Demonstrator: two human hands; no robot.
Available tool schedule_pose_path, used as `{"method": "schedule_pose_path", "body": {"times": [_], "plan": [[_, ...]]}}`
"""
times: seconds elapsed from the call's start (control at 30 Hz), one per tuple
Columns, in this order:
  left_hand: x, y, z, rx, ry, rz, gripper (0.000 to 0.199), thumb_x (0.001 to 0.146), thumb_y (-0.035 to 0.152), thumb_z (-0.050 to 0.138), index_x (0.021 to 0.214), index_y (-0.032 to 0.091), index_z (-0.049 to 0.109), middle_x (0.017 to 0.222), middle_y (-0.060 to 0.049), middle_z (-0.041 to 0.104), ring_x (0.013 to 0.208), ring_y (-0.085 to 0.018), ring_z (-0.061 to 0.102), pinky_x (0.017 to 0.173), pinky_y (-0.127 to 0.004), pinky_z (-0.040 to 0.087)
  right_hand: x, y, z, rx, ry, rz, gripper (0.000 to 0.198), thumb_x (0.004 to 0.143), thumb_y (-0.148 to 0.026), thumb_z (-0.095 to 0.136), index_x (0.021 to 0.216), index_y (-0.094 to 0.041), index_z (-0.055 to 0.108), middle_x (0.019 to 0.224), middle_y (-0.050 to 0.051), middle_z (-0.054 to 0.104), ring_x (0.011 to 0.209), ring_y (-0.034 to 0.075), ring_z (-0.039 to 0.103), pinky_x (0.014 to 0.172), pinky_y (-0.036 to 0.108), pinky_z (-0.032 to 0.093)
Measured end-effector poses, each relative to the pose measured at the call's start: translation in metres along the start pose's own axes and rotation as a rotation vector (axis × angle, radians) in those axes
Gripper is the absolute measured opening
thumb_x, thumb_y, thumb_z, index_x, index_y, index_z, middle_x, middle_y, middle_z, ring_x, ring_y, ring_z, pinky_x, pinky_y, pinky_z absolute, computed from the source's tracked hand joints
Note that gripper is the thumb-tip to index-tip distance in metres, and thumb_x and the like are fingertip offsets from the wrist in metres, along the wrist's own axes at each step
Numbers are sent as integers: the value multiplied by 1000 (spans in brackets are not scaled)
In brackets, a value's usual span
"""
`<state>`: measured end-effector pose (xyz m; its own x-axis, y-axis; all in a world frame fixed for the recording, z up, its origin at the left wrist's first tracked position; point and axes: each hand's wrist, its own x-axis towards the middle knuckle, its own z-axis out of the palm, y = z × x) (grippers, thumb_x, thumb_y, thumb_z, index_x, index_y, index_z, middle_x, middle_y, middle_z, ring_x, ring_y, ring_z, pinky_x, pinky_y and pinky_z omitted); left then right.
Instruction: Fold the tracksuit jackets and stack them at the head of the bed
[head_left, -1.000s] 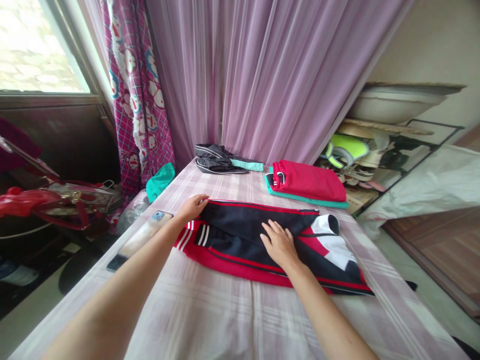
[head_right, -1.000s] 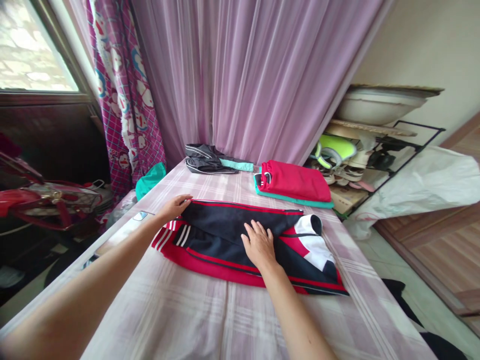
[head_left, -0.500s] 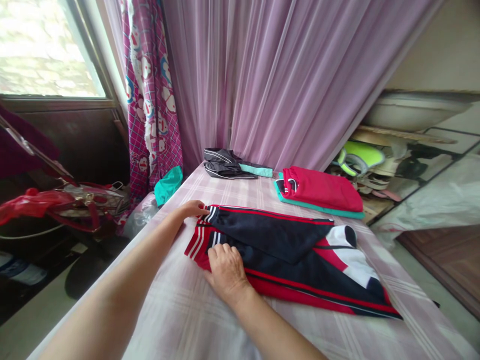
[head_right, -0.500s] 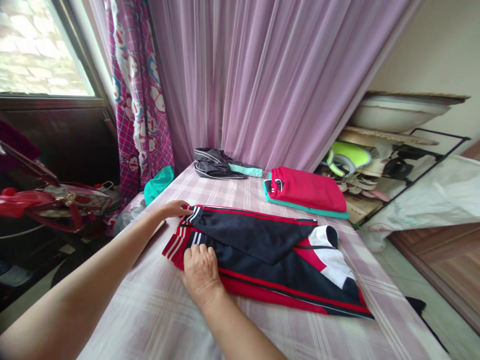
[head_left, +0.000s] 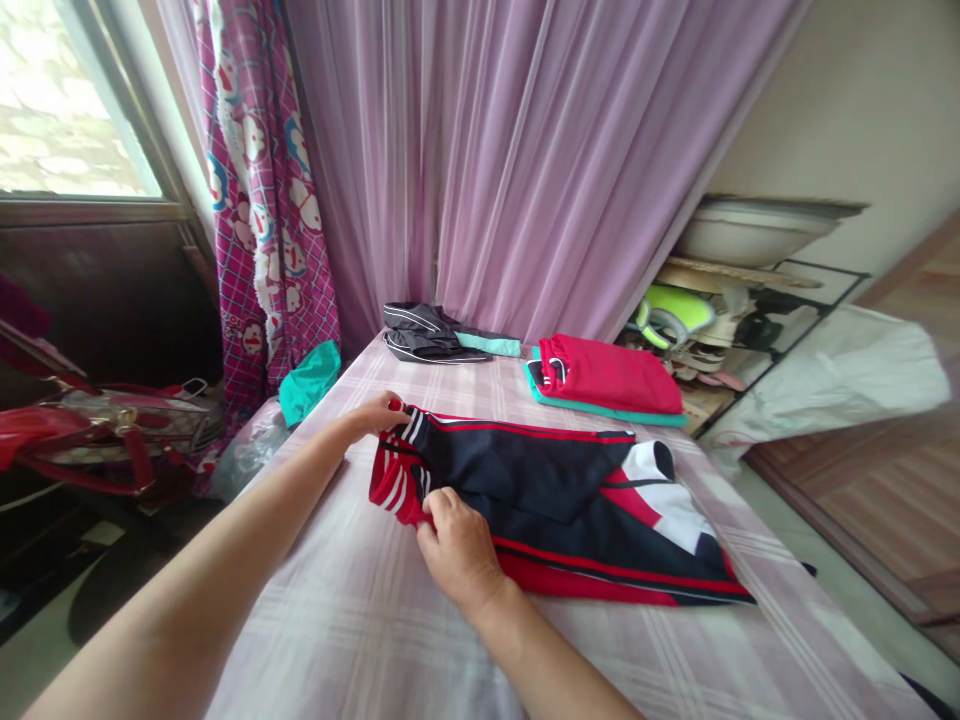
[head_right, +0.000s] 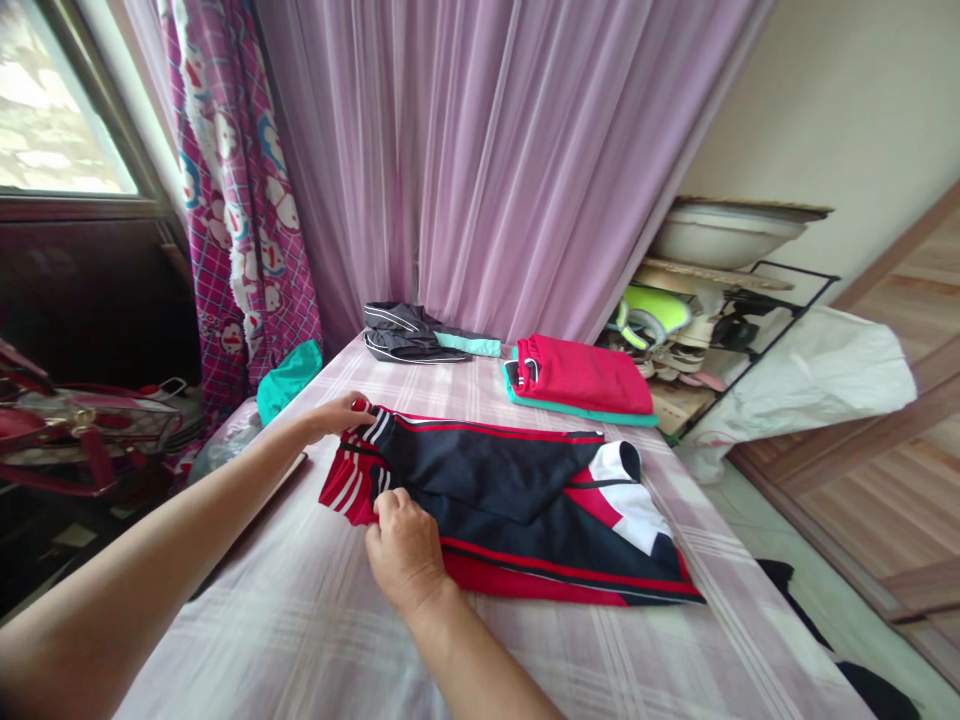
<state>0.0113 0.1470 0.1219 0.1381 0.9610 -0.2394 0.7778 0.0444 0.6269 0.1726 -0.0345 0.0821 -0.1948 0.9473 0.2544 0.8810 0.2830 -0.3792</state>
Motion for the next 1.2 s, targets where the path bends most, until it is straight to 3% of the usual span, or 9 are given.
{"method": "schedule_pose_path", "body": {"times": [0.13, 0.27, 0.43, 0.57, 0.73, 0.9, 1.03, 1.1, 1.2], "plan": [[-2, 53, -1, 0, -9, 95, 38, 79, 29, 61, 115, 18, 54, 92, -4, 69, 75, -15, 66, 55, -20, 51, -19, 24, -7, 251, 237, 85, 10, 76, -14, 54, 80, -21, 60, 79, 2, 69, 73, 17, 65, 66, 25, 46], [5, 123, 20, 102, -47, 209, 46, 73, 22, 62, 119, 22, 57, 98, -3, 69, 78, -16, 67, 54, -19, 50, -42, 45, -21, 514, 382, 256, 8, 79, -27, 55, 74, -22, 60, 69, 1, 69, 62, 15, 64, 61, 24, 45], [16, 203, 83, 257, -147, 315, 46, 66, 19, 66, 112, 22, 65, 89, -2, 72, 77, -19, 68, 63, -23, 52, -72, 81, -27, 834, 470, 493, 26, 77, -46, 59, 69, -21, 57, 63, 2, 66, 61, 17, 62, 58, 26, 48], [18, 229, 142, 311, -214, 337, 40, 69, 26, 70, 108, 20, 66, 89, -5, 74, 78, -20, 70, 65, -24, 53, -93, 118, -22, 1075, 400, 688, 47, 73, -67, 60, 69, -19, 58, 63, 4, 66, 57, 19, 63, 54, 28, 50], [22, 221, 171, 272, -309, 323, 48, 83, 55, 57, 113, 17, 64, 77, -4, 74, 63, -18, 69, 57, -24, 54, -118, 138, -40, 1060, 211, 731, 62, 74, -78, 52, 63, -17, 60, 61, 8, 69, 47, 18, 61, 45, 27, 46], [31, 190, 132, 238, -89, 366, 36, 92, 42, 48, 114, 19, 65, 107, -7, 73, 96, -21, 69, 82, -29, 54, -115, 121, -86, 552, 370, 290, 43, 95, -44, 45, 64, -20, 62, 61, 4, 68, 57, 16, 65, 58, 26, 48], [12, 145, 112, 262, 87, 377, 39, 91, 34, 49, 125, 19, 60, 133, -11, 62, 125, -26, 54, 109, -40, 39, -69, 120, -113, 182, 504, -41, 26, 96, -27, 45, 94, -20, 70, 97, 8, 75, 94, 19, 68, 89, 31, 49], [-8, 120, 122, 262, 120, 425, 44, 92, 36, 47, 132, 19, 56, 145, -10, 52, 137, -24, 43, 116, -39, 31, -40, 128, -114, 77, 489, -57, 31, 97, -27, 43, 116, -18, 67, 122, 11, 68, 116, 20, 61, 102, 34, 43], [-37, 89, 155, 268, 148, 513, 51, 94, 41, 43, 141, 21, 48, 155, -10, 39, 145, -25, 30, 118, -46, 26, -5, 150, -96, -69, 312, 33, 44, 97, -29, 43, 138, -16, 53, 146, 14, 50, 137, 24, 42, 114, 44, 30]]}}
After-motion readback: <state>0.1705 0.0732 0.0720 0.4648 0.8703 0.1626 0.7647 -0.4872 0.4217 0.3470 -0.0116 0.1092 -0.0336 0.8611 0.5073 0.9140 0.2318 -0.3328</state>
